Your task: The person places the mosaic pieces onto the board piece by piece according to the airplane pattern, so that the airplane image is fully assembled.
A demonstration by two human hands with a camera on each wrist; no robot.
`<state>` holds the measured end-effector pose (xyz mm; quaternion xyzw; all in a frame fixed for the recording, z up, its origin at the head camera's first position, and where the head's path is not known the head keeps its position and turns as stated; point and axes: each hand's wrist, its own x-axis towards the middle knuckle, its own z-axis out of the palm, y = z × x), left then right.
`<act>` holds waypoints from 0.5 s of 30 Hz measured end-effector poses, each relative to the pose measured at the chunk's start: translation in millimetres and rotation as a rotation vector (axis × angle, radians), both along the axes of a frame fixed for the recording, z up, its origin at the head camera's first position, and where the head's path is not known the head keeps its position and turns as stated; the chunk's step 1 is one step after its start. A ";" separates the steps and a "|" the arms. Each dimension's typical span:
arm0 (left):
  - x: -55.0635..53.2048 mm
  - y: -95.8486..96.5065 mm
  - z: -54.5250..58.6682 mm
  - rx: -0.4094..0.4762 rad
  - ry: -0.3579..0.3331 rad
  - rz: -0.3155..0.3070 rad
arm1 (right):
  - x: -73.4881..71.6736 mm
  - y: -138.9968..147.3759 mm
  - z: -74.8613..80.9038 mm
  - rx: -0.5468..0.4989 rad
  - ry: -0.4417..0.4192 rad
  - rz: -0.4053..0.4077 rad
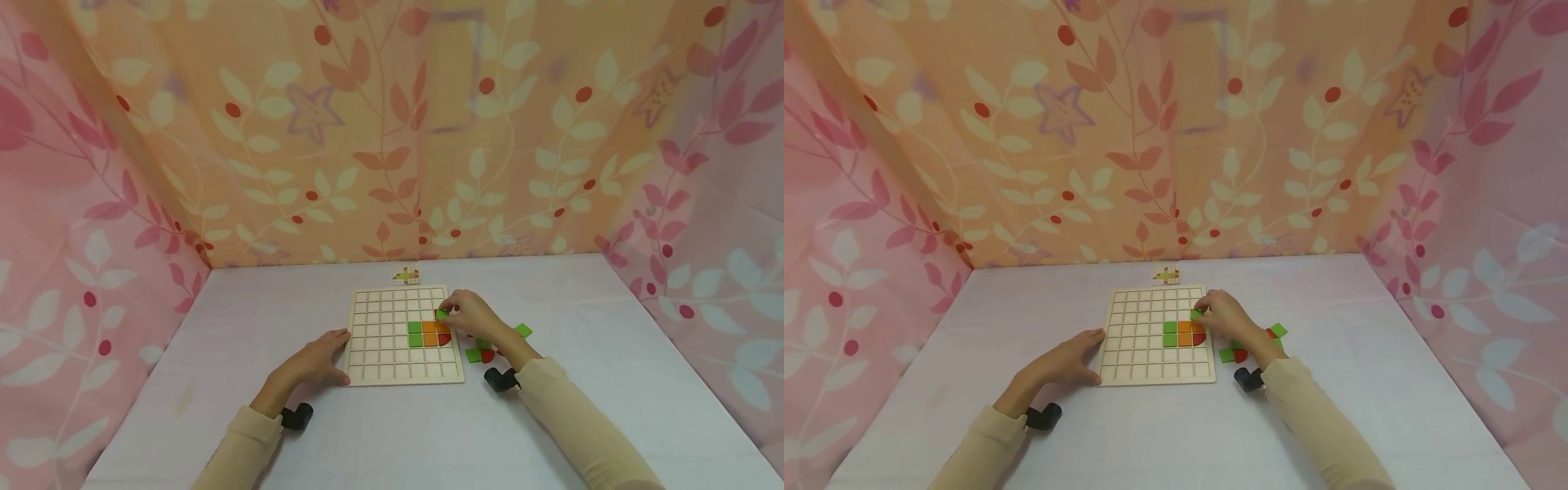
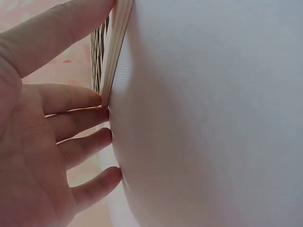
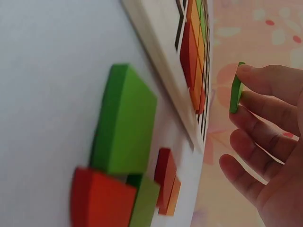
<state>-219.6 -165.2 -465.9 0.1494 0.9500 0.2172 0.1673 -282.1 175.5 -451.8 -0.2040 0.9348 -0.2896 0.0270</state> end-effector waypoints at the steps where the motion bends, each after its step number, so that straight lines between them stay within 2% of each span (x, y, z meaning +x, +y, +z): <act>1: -0.3 0.2 0.2 0.002 0.002 0.000 | -0.6 -2.9 0.9 0.003 0.007 0.010; 5: -0.4 0.6 0.3 0.015 0.004 0.005 | -2.2 -14.3 4.3 0.013 0.019 0.041; 15: -3.5 2.1 0.0 0.025 0.033 -0.002 | -10.9 -39.6 0.8 0.040 0.029 0.097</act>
